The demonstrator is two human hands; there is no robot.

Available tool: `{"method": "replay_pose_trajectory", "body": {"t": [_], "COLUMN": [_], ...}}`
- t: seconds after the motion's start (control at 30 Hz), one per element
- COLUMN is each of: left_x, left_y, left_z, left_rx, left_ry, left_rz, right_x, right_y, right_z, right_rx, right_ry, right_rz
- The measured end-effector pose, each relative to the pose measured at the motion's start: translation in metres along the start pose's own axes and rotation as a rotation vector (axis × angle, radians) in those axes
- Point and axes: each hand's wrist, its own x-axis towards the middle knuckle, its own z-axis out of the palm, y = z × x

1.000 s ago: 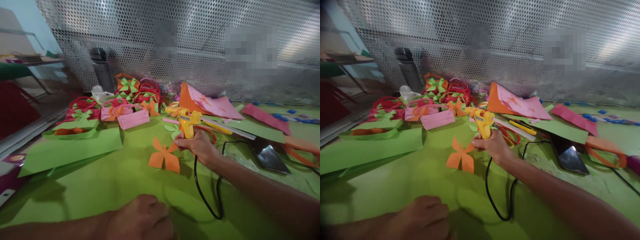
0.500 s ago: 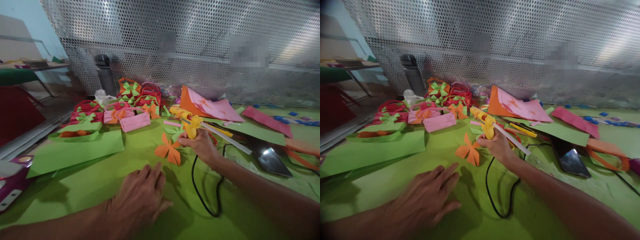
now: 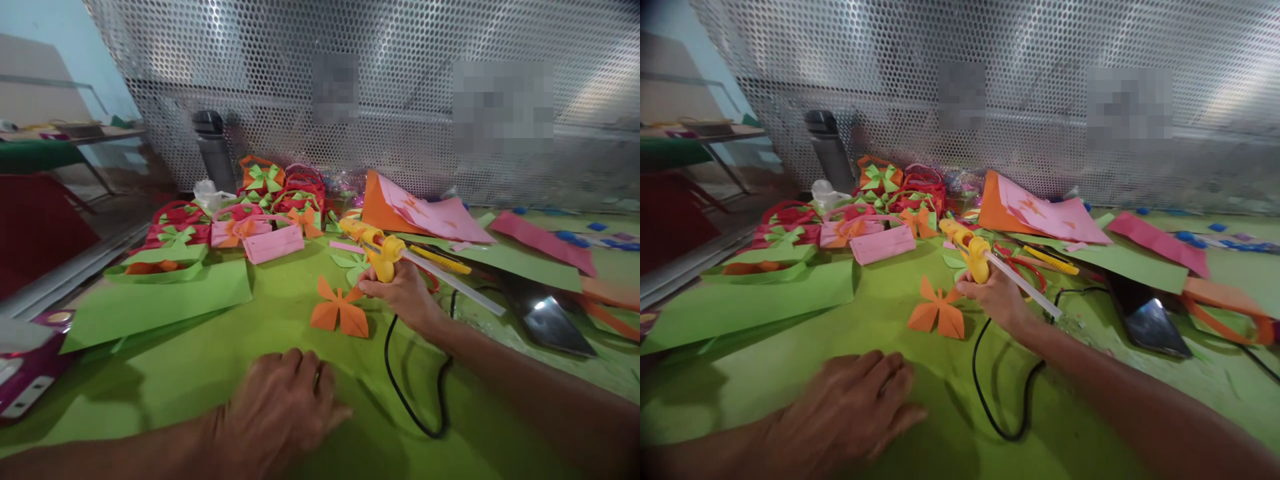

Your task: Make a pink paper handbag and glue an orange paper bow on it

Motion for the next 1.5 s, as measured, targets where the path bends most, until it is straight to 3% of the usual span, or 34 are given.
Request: {"method": "replay_pose_trajectory", "body": {"t": [0.1, 0.2, 0.53, 0.73, 0.87, 0.97, 1.2, 1.27, 1.33, 1.4, 1.5], "left_x": [0.001, 0.004, 0.0, 0.008, 0.01, 0.007, -0.004, -0.004, -0.003, 0.0, 0.003], "left_y": [-0.003, -0.005, -0.003, -0.012, -0.03, -0.038, -0.031, -0.025, -0.02, -0.017, -0.016], "left_z": [0.0, -0.001, 0.002, -0.006, -0.011, -0.018, -0.024, -0.021, -0.016, -0.011, -0.003], "left_rx": [0.051, 0.03, 0.043, 0.119, 0.323, 0.427, 0.377, 0.288, 0.2, 0.155, 0.137], "left_ry": [0.039, -0.049, -0.071, -0.174, -0.072, 0.084, 0.39, 0.389, 0.299, 0.195, 0.171], "left_rz": [-0.022, -0.058, 0.037, -0.233, -0.306, -0.302, -0.161, -0.101, -0.042, -0.014, 0.0], "right_x": [-0.001, -0.002, 0.003, 0.008, 0.008, 0.005, -0.008, -0.01, -0.01, -0.008, -0.006], "right_y": [0.0, 0.0, 0.002, -0.007, -0.016, -0.021, -0.017, -0.014, -0.011, -0.009, -0.006], "right_z": [0.0, 0.0, -0.002, -0.013, -0.02, -0.019, -0.004, 0.0, 0.003, 0.004, 0.006], "right_rx": [-0.004, 0.006, 0.114, 0.195, 0.273, 0.38, 0.348, 0.283, 0.197, 0.107, 0.014], "right_ry": [-0.013, -0.015, 0.103, 0.252, 0.292, 0.254, -0.033, -0.092, -0.124, -0.122, -0.073], "right_rz": [-0.006, -0.01, -0.021, -0.052, -0.028, 0.031, 0.156, 0.163, 0.147, 0.125, 0.11]}}
